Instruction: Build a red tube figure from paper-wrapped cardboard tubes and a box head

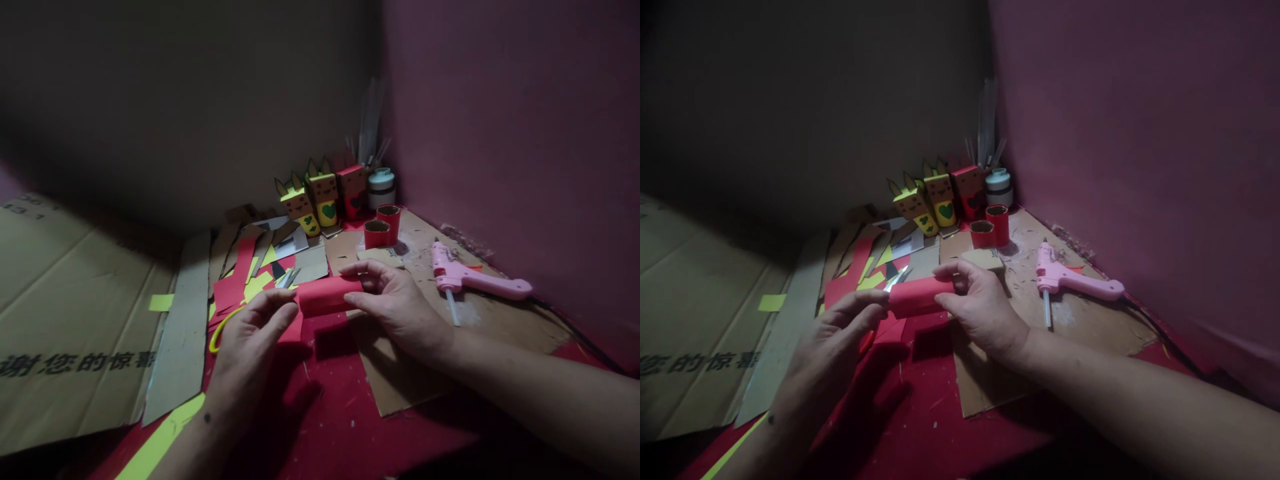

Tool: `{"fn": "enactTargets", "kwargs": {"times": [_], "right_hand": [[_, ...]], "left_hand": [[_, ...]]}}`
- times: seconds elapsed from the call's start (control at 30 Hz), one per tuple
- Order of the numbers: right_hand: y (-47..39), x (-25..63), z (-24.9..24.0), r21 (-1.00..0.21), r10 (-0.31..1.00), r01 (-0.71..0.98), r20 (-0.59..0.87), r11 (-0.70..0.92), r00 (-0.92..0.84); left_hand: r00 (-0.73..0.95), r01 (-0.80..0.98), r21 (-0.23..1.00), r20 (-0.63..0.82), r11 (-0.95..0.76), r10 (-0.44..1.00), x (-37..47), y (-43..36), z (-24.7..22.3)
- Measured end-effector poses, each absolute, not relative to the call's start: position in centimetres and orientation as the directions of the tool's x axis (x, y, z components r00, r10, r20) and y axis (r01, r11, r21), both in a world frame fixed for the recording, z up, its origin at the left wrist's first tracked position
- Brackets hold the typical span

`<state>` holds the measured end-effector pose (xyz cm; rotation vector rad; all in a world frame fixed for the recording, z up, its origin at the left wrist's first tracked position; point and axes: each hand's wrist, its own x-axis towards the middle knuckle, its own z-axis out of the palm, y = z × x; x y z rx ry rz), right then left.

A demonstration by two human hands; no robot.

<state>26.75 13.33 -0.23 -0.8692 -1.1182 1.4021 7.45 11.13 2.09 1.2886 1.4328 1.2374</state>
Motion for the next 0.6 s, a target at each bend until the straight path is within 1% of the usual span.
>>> {"fn": "enactTargets", "kwargs": {"times": [0.07,0.13,0.3,0.37,0.5,0.6], "right_hand": [[13.2,26.5,-0.3,-0.958,0.983,-0.28,0.104,0.059,-0.151],[13.0,26.2,-0.4,-0.959,0.976,-0.267,0.139,0.092,-0.166],[12.7,25.5,-0.8,-0.962,0.971,-0.235,0.179,0.139,-0.16],[12.8,25.4,-0.9,-0.963,0.971,-0.222,0.187,0.151,-0.148],[12.8,25.4,-0.8,-0.964,0.97,-0.192,0.21,0.184,-0.123],[12.6,25.2,-0.7,-0.967,0.971,-0.184,0.203,0.178,-0.125]], "left_hand": [[-0.089,0.212,0.977,-0.015,0.034,0.996,8.0,10.9,2.1],[-0.072,0.212,0.976,-0.033,0.048,0.997,8.5,10.6,2.1],[-0.123,0.201,0.979,-0.011,0.036,0.992,9.1,10.0,1.8],[-0.114,0.191,0.981,-0.002,0.024,0.993,9.2,9.9,1.6],[-0.03,0.039,0.996,-0.074,0.076,0.997,9.9,9.7,1.4],[-0.043,-0.012,0.995,-0.102,0.101,0.994,10.4,9.5,1.4]]}}
